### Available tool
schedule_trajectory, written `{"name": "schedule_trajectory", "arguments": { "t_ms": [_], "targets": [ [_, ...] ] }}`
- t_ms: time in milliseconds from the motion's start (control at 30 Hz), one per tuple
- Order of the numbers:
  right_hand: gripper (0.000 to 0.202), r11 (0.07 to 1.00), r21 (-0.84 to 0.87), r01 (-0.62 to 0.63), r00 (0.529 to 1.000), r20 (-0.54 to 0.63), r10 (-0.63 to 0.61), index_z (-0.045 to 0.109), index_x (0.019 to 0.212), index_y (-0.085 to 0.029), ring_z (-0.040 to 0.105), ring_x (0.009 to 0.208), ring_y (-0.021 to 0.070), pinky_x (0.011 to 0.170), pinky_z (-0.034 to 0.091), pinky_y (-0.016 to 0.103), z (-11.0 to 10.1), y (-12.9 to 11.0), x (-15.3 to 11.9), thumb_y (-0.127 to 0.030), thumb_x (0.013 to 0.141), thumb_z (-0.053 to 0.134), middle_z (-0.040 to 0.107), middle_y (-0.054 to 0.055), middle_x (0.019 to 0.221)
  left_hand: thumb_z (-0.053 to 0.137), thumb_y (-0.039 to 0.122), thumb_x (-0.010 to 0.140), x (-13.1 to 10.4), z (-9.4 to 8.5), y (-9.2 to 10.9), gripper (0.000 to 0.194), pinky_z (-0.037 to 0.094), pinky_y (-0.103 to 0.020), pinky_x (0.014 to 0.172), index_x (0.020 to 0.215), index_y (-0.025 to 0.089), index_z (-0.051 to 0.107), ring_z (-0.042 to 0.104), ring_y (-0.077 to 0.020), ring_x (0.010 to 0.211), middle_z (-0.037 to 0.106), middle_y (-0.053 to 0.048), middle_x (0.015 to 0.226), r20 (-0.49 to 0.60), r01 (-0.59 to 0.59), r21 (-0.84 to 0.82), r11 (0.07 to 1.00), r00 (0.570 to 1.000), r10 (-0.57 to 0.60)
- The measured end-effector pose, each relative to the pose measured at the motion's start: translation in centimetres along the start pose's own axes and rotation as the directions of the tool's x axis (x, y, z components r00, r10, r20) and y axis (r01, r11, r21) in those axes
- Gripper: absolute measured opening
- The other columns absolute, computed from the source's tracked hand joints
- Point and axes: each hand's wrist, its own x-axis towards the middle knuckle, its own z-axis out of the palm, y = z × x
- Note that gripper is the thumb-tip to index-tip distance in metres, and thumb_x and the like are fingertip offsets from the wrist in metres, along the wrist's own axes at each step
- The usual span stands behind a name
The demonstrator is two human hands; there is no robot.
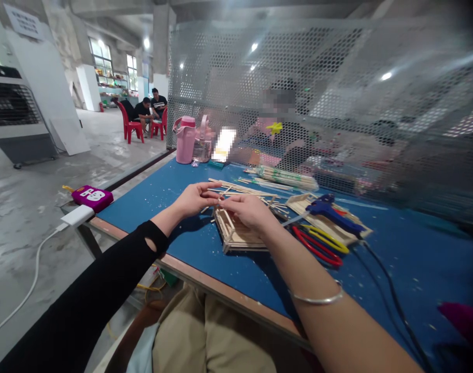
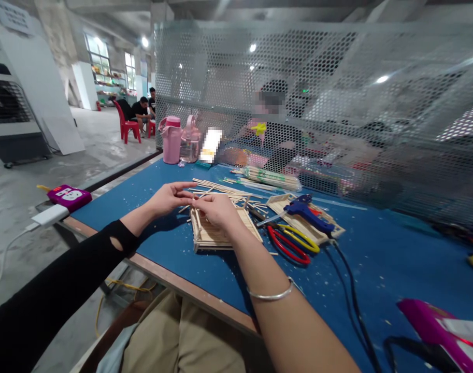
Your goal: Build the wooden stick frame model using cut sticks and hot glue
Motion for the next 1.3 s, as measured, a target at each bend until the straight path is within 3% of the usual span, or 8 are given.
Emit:
{"name": "schedule_trajectory", "arguments": {
  "t_ms": [300, 500, 667, 767, 867, 1067, 1200, 1300],
  "targets": [
    [0.033, 1.0, -0.01, -0.007, 1.0, 0.006, 0.007, 0.057, 0.055, -0.016, 0.03, 0.042, 0.0071, 0.044, 0.021, 0.024, -0.1, -0.1, -0.1, -0.047, 0.067, 0.057, 0.039, -0.005, 0.043, 0.062, -0.007, 0.064, -0.2, 0.0, 0.3, 0.048, 0.043, -0.031, 0.08, 0.109, 0.01, 0.06, 0.063, -0.0115, 0.068, 0.068, -0.003, 0.07, 0.007, -0.009, -0.008, 1.0, 1.0, 0.009],
    [0.03, 1.0, -0.022, -0.016, 0.991, -0.13, 0.013, 0.062, 0.071, -0.016, 0.037, 0.044, 0.0083, 0.044, 0.028, 0.023, -1.5, -0.3, -1.7, -0.045, 0.071, 0.052, 0.051, -0.002, 0.054, 0.048, -0.012, 0.059, -0.3, -0.2, 0.5, 0.052, 0.044, -0.031, 0.081, 0.105, 0.011, 0.061, 0.063, -0.0116, 0.074, 0.069, -0.006, 0.085, -0.018, -0.046, 0.01, 0.999, 0.999, 0.047],
    [0.022, 0.952, -0.306, 0.015, 0.967, -0.238, -0.092, 0.054, 0.06, -0.019, 0.041, 0.046, 0.0105, 0.046, 0.029, 0.024, -4.1, 0.9, -5.8, -0.039, 0.07, 0.055, 0.051, -0.002, 0.051, 0.045, -0.012, 0.055, 0.1, -0.5, -0.1, 0.05, 0.044, -0.029, 0.079, 0.097, 0.009, 0.062, 0.061, -0.0113, 0.074, 0.067, -0.006, 0.081, -0.091, -0.025, 0.132, 0.991, 0.995, 0.038],
    [0.033, 0.859, -0.5, -0.11, 0.99, -0.129, 0.052, 0.04, 0.048, -0.021, 0.037, 0.042, 0.0107, 0.044, 0.025, 0.025, -5.2, 2.5, -8.0, -0.041, 0.068, 0.057, 0.045, -0.003, 0.041, 0.048, -0.011, 0.054, 0.1, -0.8, -0.8, 0.048, 0.044, -0.028, 0.072, 0.095, 0.009, 0.064, 0.058, -0.0102, 0.064, 0.066, -0.004, 0.071, 0.003, 0.029, 0.272, 0.962, 1.0, -0.031],
    [0.032, 0.832, -0.55, -0.075, 0.996, 0.001, 0.09, 0.043, 0.047, -0.021, 0.042, 0.044, 0.0124, 0.044, 0.026, 0.025, -5.6, 3.6, -8.9, -0.041, 0.07, 0.055, 0.05, -0.001, 0.044, 0.051, -0.007, 0.056, -0.6, -0.8, -1.1, 0.043, 0.043, -0.026, 0.069, 0.093, 0.01, 0.064, 0.058, -0.0102, 0.063, 0.065, -0.002, 0.068, 0.111, -0.01, 0.369, 0.929, 0.993, -0.034],
    [0.017, 0.854, -0.519, -0.003, 1.0, 0.013, 0.011, 0.062, 0.06, -0.019, 0.056, 0.059, 0.0169, 0.053, 0.034, 0.026, -6.3, 4.3, -6.7, -0.029, 0.072, 0.054, 0.065, 0.004, 0.062, 0.062, 0.008, 0.062, -3.8, -0.4, -0.2, 0.039, 0.044, -0.024, 0.064, 0.102, 0.009, 0.058, 0.057, -0.01, 0.06, 0.062, 0.001, 0.066, 0.038, 0.01, 0.42, 0.908, 0.999, -0.028],
    [0.016, 0.886, -0.461, 0.048, 0.999, 0.04, -0.033, 0.061, 0.056, -0.019, 0.055, 0.058, 0.0167, 0.053, 0.035, 0.025, -6.9, 5.2, -4.8, -0.023, 0.07, 0.054, 0.064, 0.002, 0.06, 0.063, 0.016, 0.065, -6.5, 0.9, -0.3, 0.038, 0.046, -0.026, 0.068, 0.103, 0.013, 0.059, 0.058, -0.0116, 0.064, 0.063, 0.001, 0.071, -0.07, -0.024, 0.538, 0.842, 0.995, 0.073],
    [0.014, 0.917, -0.384, 0.104, 0.994, 0.054, -0.09, 0.067, 0.071, -0.019, 0.059, 0.068, 0.0168, 0.06, 0.04, 0.025, -6.6, 6.1, -4.1, -0.02, 0.073, 0.053, 0.068, 0.002, 0.072, 0.062, 0.02, 0.067, -8.1, 2.0, -0.9, 0.032, 0.046, -0.026, 0.068, 0.099, 0.015, 0.062, 0.06, -0.0134, 0.067, 0.065, 0.0, 0.072, -0.161, -0.032, 0.603, 0.797, 0.974, 0.161]
  ]
}}
